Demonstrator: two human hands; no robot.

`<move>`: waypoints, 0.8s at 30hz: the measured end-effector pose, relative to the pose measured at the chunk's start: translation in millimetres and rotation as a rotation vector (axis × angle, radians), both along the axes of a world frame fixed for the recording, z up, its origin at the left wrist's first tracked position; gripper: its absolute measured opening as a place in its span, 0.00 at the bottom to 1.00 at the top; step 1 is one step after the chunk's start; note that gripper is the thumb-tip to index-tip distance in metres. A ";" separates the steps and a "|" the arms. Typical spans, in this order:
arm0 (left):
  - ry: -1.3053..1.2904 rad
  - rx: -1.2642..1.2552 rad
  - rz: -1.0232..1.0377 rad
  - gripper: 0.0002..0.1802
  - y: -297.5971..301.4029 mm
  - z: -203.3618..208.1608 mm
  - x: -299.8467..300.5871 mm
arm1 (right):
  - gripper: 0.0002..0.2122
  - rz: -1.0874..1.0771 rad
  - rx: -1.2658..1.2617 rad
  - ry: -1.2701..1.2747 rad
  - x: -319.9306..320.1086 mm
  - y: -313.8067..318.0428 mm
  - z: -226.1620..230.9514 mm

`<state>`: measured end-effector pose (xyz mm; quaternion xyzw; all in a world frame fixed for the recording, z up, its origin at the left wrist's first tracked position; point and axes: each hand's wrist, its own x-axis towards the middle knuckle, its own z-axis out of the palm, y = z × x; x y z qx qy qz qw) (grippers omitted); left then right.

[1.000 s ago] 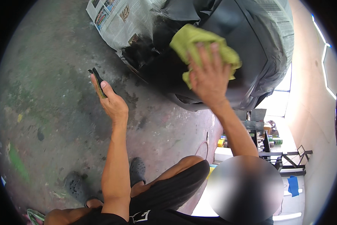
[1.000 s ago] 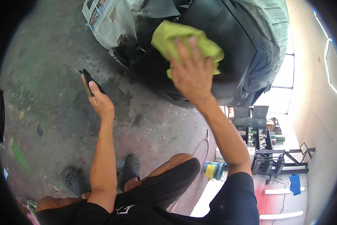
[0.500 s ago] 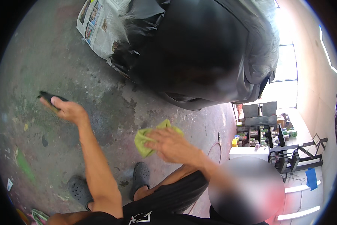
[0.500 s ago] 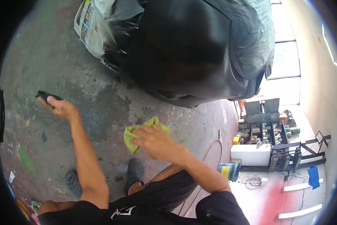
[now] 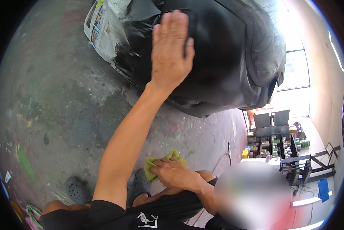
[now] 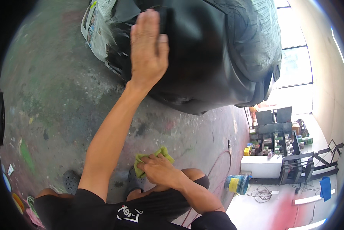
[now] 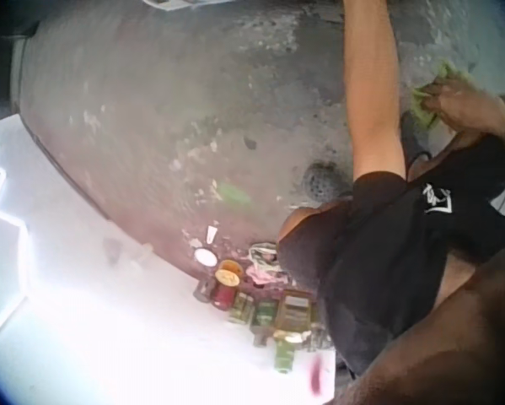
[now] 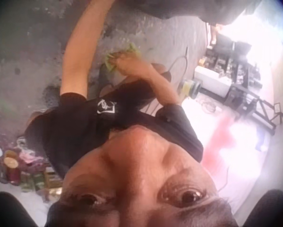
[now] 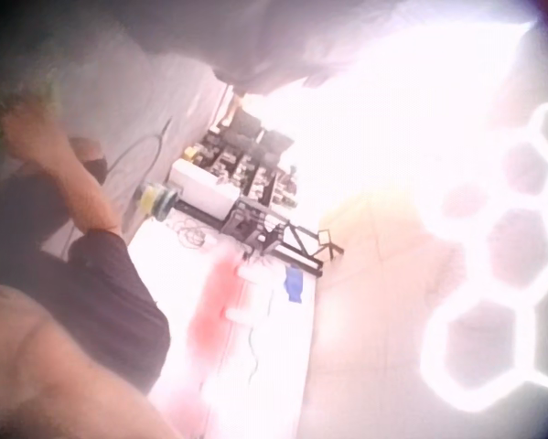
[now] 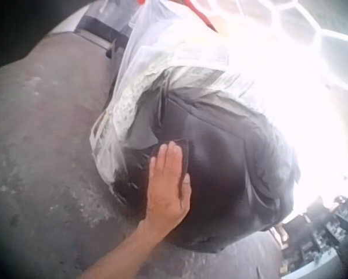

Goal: The person wipes a car bumper with a cloth, then uses a spray gun to apply paint to the bumper. The person moves around the bumper to cover different areas while spraying.

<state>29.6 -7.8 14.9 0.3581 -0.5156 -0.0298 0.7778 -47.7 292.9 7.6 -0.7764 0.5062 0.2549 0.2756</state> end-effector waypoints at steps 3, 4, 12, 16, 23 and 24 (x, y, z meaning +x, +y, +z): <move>-0.153 0.050 -0.053 0.39 9.8 -4.5 -11.5 | 0.21 -0.052 0.050 -0.023 -6.8 -2.8 3.3; -0.169 0.088 -0.109 0.37 24.3 -18.1 -17.8 | 0.21 -0.076 0.064 -0.027 -10.2 -1.4 3.6; -0.174 -0.016 0.004 0.39 -33.2 51.9 4.1 | 0.21 -0.073 0.022 -0.075 -13.8 -9.7 -2.9; -0.183 0.058 -0.083 0.38 0.5 10.3 -10.4 | 0.20 -0.067 0.118 0.027 -9.5 -11.3 0.2; -0.146 -0.011 0.004 0.37 -27.5 47.0 -0.3 | 0.19 -0.086 0.043 -0.072 -9.5 -8.3 -3.4; -0.131 -0.016 0.018 0.36 -30.7 48.0 0.1 | 0.19 -0.098 0.108 -0.041 -5.6 -13.6 1.7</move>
